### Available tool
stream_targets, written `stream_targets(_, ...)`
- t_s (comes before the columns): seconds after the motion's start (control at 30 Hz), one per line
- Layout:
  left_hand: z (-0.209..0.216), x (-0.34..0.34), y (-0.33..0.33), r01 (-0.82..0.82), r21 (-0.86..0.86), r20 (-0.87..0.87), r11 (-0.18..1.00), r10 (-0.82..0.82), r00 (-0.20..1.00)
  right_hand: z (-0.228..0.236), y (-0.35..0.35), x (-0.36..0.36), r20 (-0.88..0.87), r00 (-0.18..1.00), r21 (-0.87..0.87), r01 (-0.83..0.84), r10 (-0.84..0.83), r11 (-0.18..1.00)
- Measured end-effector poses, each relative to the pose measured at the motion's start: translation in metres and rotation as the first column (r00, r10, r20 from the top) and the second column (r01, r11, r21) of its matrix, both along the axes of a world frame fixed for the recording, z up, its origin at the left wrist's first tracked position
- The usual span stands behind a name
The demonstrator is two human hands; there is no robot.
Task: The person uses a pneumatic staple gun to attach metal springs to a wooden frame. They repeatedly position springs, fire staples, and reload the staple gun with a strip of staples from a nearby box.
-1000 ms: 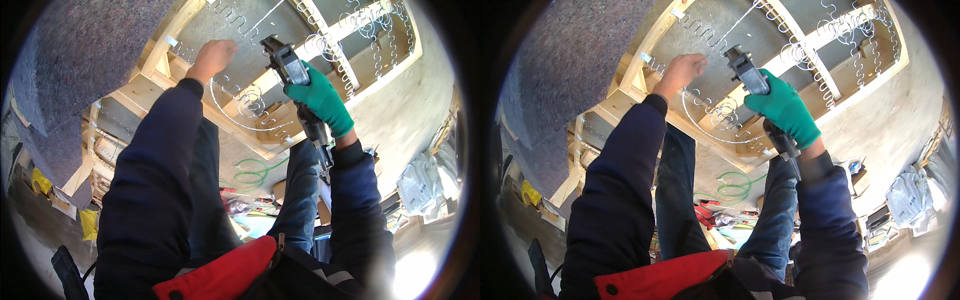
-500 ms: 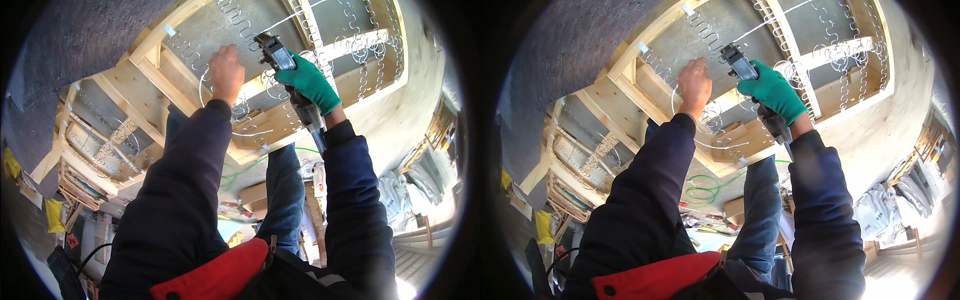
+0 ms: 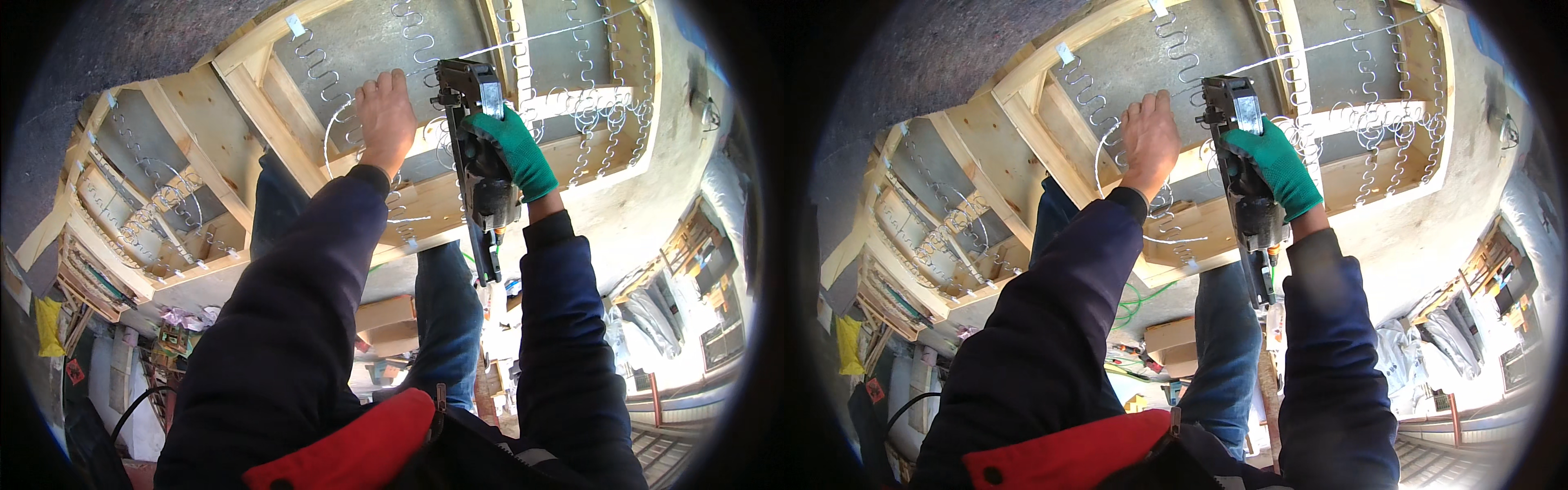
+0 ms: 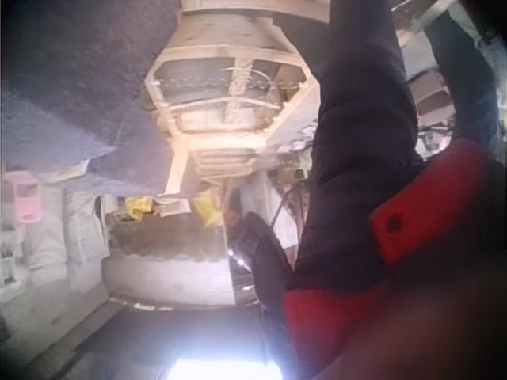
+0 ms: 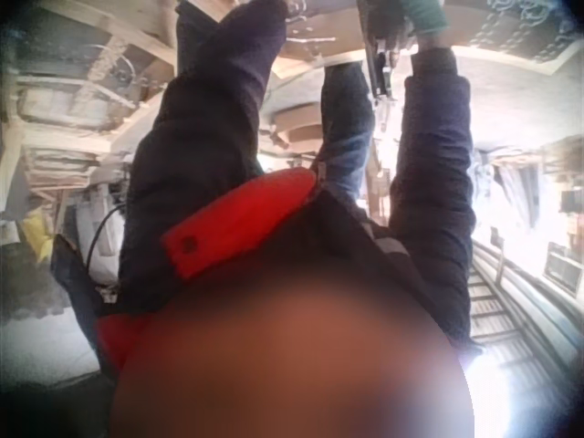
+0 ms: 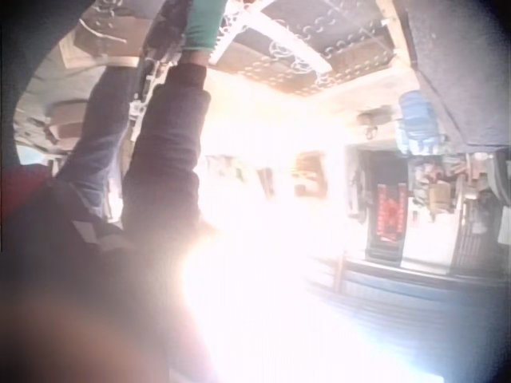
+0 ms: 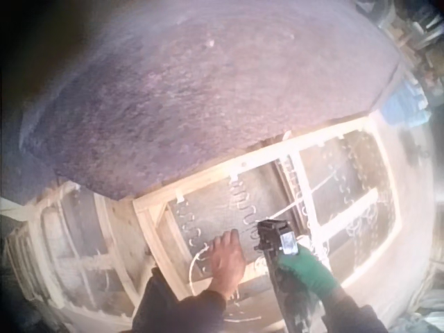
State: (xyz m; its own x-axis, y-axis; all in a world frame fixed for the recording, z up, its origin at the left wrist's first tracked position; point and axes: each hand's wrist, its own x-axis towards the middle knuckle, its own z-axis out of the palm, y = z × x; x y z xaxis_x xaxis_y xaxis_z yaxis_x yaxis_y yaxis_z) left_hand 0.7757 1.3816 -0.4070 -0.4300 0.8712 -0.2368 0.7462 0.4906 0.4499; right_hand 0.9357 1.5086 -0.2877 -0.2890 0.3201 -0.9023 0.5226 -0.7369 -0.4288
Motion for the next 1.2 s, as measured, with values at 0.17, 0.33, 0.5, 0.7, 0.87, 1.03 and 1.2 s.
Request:
stream_targets(0.17, 0.003, -0.002, 0.002, -0.03, 0.005, 0.026, 1.0, 0.029, 0.999, 0.001, 0.004, -0.003, -0.001, 1.0, 0.075, -0.019, 0.019, 0.997)
stream_targets(0.33, 0.004, -0.005, 0.0, -0.05, 0.061, 0.058, 0.997, 0.046, 0.997, 0.002, 0.003, -0.005, 0.177, 0.978, 0.187, -0.141, 0.108, 0.972)
stream_targets(0.5, 0.005, -0.007, 0.001, -0.06, 0.032, 0.081, 0.998, 0.057, 0.995, 0.031, 0.011, -0.002, 0.143, 0.99, 0.155, -0.045, 0.022, 0.987)
stream_targets(0.7, 0.009, -0.013, 0.003, -0.048, -0.008, 0.139, 0.999, 0.048, 0.989, 0.038, 0.015, -0.023, -0.085, 0.996, -0.025, -0.039, 0.036, 0.999)
stream_targets(0.87, 0.009, -0.016, -0.001, -0.051, 0.009, 0.179, 0.999, 0.049, 0.983, 0.017, 0.012, -0.04, -0.067, 0.983, 0.019, -0.169, 0.17, 0.985)
stream_targets(1.03, 0.003, -0.015, -0.001, -0.032, 0.021, 0.155, 0.999, 0.028, 0.988, 0.002, 0.013, -0.043, 0.002, 0.999, 0.02, -0.042, 0.042, 0.999)
stream_targets(1.2, 0.002, -0.016, -0.001, -0.018, -0.03, 0.16, 0.999, 0.022, 0.987, 0.002, 0.021, -0.035, 0.012, 0.998, 0.008, -0.062, 0.062, 0.998)
